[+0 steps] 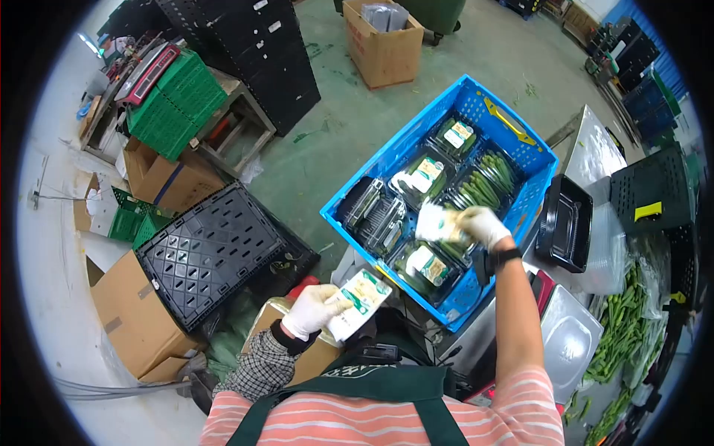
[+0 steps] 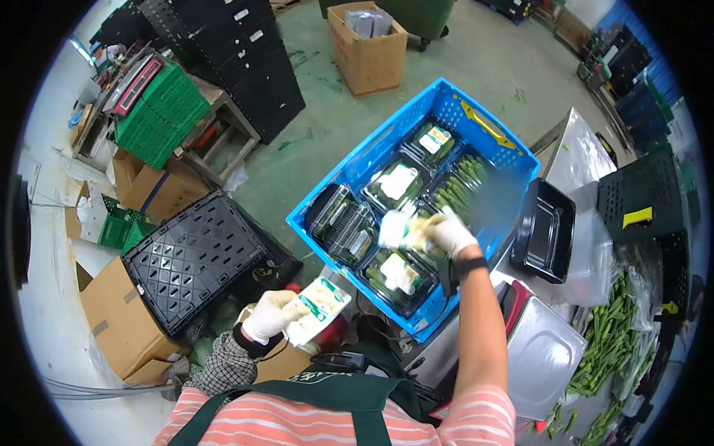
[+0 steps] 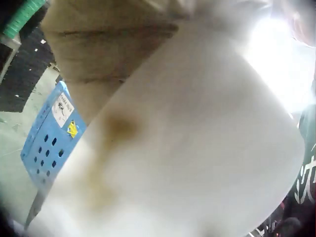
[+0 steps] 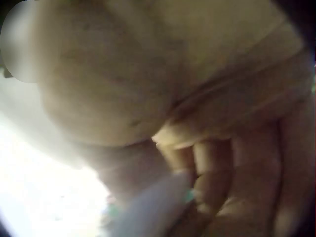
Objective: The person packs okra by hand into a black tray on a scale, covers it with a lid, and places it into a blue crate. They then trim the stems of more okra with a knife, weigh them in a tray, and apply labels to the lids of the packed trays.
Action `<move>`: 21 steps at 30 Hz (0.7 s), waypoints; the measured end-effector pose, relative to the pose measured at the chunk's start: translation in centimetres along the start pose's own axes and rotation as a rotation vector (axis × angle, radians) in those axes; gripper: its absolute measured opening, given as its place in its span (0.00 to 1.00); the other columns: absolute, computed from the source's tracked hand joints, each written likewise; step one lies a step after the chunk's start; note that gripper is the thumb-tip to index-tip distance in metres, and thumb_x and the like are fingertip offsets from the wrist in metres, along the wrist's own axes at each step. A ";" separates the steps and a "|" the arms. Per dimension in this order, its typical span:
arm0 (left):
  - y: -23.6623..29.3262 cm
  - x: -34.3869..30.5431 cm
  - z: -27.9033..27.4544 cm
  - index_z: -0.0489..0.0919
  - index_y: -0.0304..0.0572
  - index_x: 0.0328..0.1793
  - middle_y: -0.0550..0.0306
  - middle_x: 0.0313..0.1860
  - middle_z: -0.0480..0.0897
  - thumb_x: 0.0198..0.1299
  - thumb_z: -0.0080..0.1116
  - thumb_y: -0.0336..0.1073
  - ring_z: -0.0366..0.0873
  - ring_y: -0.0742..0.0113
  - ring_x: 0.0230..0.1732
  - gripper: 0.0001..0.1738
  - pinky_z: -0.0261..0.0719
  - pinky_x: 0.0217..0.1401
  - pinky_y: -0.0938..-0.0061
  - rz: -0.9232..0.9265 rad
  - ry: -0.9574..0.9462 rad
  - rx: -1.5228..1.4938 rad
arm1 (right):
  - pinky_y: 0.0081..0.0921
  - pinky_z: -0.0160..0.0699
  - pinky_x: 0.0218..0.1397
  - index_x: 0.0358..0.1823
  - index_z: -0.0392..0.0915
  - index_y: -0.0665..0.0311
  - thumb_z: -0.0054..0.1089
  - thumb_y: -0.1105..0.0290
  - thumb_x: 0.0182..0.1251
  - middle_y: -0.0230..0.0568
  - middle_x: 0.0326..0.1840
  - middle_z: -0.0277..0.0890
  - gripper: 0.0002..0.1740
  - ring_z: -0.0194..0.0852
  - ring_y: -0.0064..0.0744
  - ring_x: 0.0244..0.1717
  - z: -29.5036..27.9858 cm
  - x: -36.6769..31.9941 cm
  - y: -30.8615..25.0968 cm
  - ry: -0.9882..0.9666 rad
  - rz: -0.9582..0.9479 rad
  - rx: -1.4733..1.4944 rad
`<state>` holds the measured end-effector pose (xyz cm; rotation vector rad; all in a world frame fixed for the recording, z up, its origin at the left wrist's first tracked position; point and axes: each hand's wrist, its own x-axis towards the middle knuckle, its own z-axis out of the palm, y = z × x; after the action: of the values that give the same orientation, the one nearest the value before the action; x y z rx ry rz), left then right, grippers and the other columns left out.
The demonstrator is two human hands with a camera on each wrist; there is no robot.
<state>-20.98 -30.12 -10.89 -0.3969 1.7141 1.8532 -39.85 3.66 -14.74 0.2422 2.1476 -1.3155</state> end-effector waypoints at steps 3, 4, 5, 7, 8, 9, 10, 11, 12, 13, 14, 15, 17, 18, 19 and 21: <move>0.6 0.2 0.7 0.78 0.30 0.39 0.56 0.32 0.82 0.55 0.61 0.32 0.78 0.75 0.31 0.11 0.76 0.33 0.81 0.011 0.008 -0.050 | 0.33 0.76 0.22 0.30 0.77 0.67 0.60 0.70 0.55 0.39 0.24 0.75 0.07 0.76 0.31 0.22 -1.1 4.2 4.3 0.282 0.288 0.150; 0.9 0.2 0.9 0.78 0.30 0.39 0.56 0.32 0.82 0.55 0.61 0.32 0.78 0.75 0.31 0.11 0.76 0.33 0.81 0.007 0.013 -0.059 | 0.35 0.76 0.22 0.30 0.77 0.69 0.61 0.68 0.54 0.41 0.24 0.76 0.09 0.77 0.34 0.22 -1.0 5.3 6.3 0.299 0.357 0.041; 1.3 0.1 1.2 0.78 0.30 0.38 0.56 0.32 0.82 0.55 0.61 0.32 0.78 0.76 0.32 0.11 0.75 0.34 0.81 0.026 0.039 -0.014 | 0.36 0.77 0.22 0.30 0.78 0.70 0.62 0.67 0.53 0.42 0.25 0.77 0.12 0.77 0.37 0.22 -1.1 6.2 7.9 0.314 0.426 -0.070; 1.3 0.3 1.4 0.78 0.31 0.38 0.57 0.32 0.82 0.55 0.61 0.32 0.78 0.76 0.32 0.10 0.75 0.35 0.81 0.017 0.078 0.016 | 0.35 0.77 0.23 0.30 0.78 0.71 0.63 0.66 0.51 0.44 0.25 0.78 0.13 0.78 0.38 0.22 -0.9 7.6 10.0 0.309 0.525 -0.091; 1.3 0.3 1.4 0.78 0.31 0.39 0.58 0.33 0.82 0.54 0.62 0.32 0.78 0.76 0.33 0.10 0.75 0.36 0.81 0.030 0.074 0.012 | 0.34 0.76 0.23 0.30 0.79 0.73 0.64 0.65 0.50 0.45 0.26 0.78 0.15 0.79 0.39 0.22 -0.8 8.0 11.0 0.326 0.609 -0.093; 1.3 0.4 1.4 0.79 0.32 0.39 0.58 0.33 0.82 0.54 0.62 0.32 0.77 0.77 0.34 0.10 0.75 0.37 0.81 0.046 0.073 0.008 | 0.34 0.76 0.23 0.30 0.79 0.73 0.64 0.65 0.50 0.45 0.26 0.78 0.15 0.79 0.39 0.22 -1.0 9.1 13.1 0.311 0.613 -0.098; 1.2 0.6 1.4 0.79 0.32 0.39 0.58 0.33 0.82 0.54 0.62 0.32 0.77 0.77 0.34 0.10 0.75 0.37 0.81 0.036 0.087 0.005 | 0.34 0.77 0.25 0.29 0.79 0.73 0.65 0.65 0.49 0.46 0.27 0.79 0.15 0.80 0.39 0.24 -1.0 10.4 15.1 0.356 0.579 -0.313; 1.1 0.8 1.4 0.79 0.32 0.39 0.58 0.34 0.82 0.54 0.62 0.32 0.77 0.77 0.34 0.11 0.75 0.38 0.81 0.060 0.098 0.036 | 0.33 0.77 0.26 0.29 0.79 0.73 0.65 0.65 0.48 0.48 0.28 0.79 0.15 0.80 0.39 0.25 -0.4 11.3 16.5 0.395 0.534 -0.527; 1.2 0.8 1.5 0.79 0.32 0.40 0.58 0.34 0.82 0.53 0.62 0.32 0.77 0.77 0.35 0.11 0.75 0.38 0.81 0.082 0.111 0.067 | 0.32 0.78 0.33 0.25 0.80 0.74 0.67 0.66 0.44 0.52 0.29 0.79 0.15 0.82 0.38 0.31 0.1 10.2 15.1 0.417 0.481 -0.588; 1.8 0.8 1.7 0.79 0.32 0.42 0.58 0.34 0.82 0.53 0.62 0.32 0.77 0.77 0.35 0.12 0.75 0.39 0.81 0.088 0.117 0.077 | 0.32 0.77 0.43 0.34 0.78 0.73 0.68 0.63 0.41 0.56 0.36 0.79 0.21 0.81 0.39 0.40 0.3 9.4 13.8 0.386 0.464 -0.617; 1.8 1.0 1.7 0.79 0.32 0.42 0.58 0.34 0.82 0.54 0.62 0.32 0.77 0.77 0.35 0.12 0.74 0.39 0.82 0.082 0.117 0.063 | 0.33 0.76 0.46 0.40 0.75 0.72 0.69 0.61 0.40 0.56 0.38 0.78 0.27 0.80 0.40 0.42 0.6 8.4 12.0 0.417 0.436 -0.664; 1.7 1.0 1.7 0.79 0.32 0.42 0.58 0.35 0.82 0.54 0.62 0.31 0.77 0.78 0.35 0.12 0.74 0.39 0.82 0.075 0.110 0.051 | 0.34 0.74 0.49 0.45 0.72 0.72 0.70 0.59 0.39 0.57 0.41 0.78 0.32 0.79 0.42 0.44 0.8 7.4 10.5 0.452 0.413 -0.710; 1.6 1.1 1.8 0.79 0.32 0.42 0.59 0.35 0.82 0.54 0.62 0.32 0.76 0.78 0.35 0.11 0.74 0.39 0.82 0.073 0.097 -0.004 | 0.35 0.72 0.53 0.52 0.65 0.71 0.71 0.55 0.39 0.59 0.46 0.75 0.41 0.75 0.45 0.49 0.5 6.5 8.3 0.447 0.345 -0.989; 1.6 1.2 1.9 0.79 0.32 0.42 0.59 0.34 0.82 0.54 0.62 0.32 0.76 0.79 0.35 0.11 0.74 0.39 0.82 0.094 0.107 -0.008 | 0.36 0.72 0.52 0.48 0.69 0.71 0.71 0.53 0.39 0.58 0.44 0.76 0.38 0.73 0.48 0.51 0.8 6.4 6.9 0.415 0.259 -0.870; 1.6 1.2 2.1 0.80 0.32 0.41 0.60 0.34 0.81 0.54 0.63 0.32 0.75 0.79 0.34 0.11 0.74 0.39 0.82 0.117 0.114 -0.014 | 0.37 0.72 0.51 0.45 0.72 0.70 0.69 0.52 0.41 0.56 0.42 0.76 0.34 0.72 0.48 0.52 0.8 7.7 7.0 0.280 0.098 -0.683; 1.1 1.7 2.1 0.80 0.33 0.39 0.59 0.34 0.81 0.53 0.63 0.31 0.76 0.78 0.34 0.10 0.74 0.38 0.82 0.164 0.118 0.028 | 0.28 0.75 0.44 0.55 0.70 0.70 0.65 0.55 0.47 0.50 0.44 0.77 0.35 0.77 0.35 0.41 4.0 5.0 0.1 -0.202 0.027 -0.132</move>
<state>-22.68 -27.71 -10.71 -0.3703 1.8998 1.9532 -42.25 -0.49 -19.02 0.0811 2.0418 -1.1271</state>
